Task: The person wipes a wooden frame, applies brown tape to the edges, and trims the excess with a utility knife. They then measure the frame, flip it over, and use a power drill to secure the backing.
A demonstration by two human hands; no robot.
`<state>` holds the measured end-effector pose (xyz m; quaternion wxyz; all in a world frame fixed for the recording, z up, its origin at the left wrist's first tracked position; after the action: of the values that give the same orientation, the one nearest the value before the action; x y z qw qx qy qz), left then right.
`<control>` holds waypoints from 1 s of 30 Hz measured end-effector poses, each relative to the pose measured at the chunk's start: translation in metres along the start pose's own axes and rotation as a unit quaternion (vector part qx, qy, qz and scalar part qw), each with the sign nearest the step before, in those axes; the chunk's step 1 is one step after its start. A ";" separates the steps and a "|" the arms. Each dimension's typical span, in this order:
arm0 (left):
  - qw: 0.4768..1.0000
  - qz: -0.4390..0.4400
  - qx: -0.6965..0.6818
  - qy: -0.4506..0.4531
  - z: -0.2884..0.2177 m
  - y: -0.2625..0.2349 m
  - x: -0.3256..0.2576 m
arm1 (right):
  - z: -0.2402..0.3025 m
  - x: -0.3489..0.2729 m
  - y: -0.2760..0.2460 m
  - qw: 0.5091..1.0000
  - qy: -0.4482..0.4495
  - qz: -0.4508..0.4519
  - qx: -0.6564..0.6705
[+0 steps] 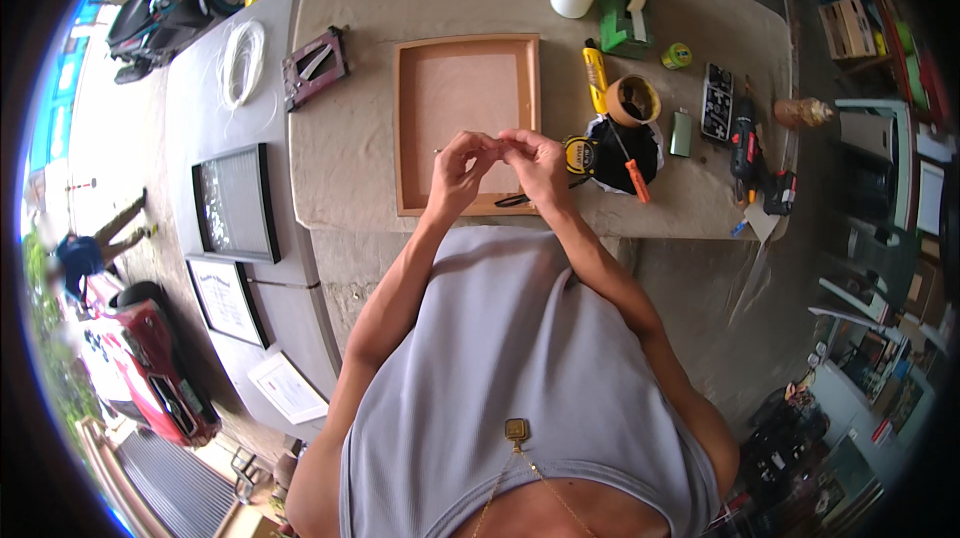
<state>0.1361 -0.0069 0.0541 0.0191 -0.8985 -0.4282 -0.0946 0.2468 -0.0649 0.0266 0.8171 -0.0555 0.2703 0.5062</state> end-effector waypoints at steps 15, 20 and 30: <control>1.000 -0.027 0.016 0.001 -0.002 -0.003 0.001 | 0.029 -0.021 0.001 0.991 -0.070 -0.063 -0.090; 0.995 -0.081 -0.055 0.036 -0.004 -0.007 -0.001 | 0.027 -0.020 0.004 0.992 -0.081 -0.018 -0.090; 0.993 -0.011 0.107 -0.051 0.017 -0.012 -0.006 | 0.039 -0.033 -0.002 0.979 -0.094 -0.015 -0.180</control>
<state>0.1261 -0.0021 0.0356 0.0924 -0.8902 -0.4462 -0.0025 0.2524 -0.0784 0.0758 0.8230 -0.1586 0.0959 0.5369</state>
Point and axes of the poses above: each hand's wrist, its own x-axis towards the middle knuckle, its own y-axis out of the palm, z = x × y, the point moved 10 cm from there along x, towards the middle knuckle, and after that the axes turned 15 degrees about y, right-handed, at the moved point
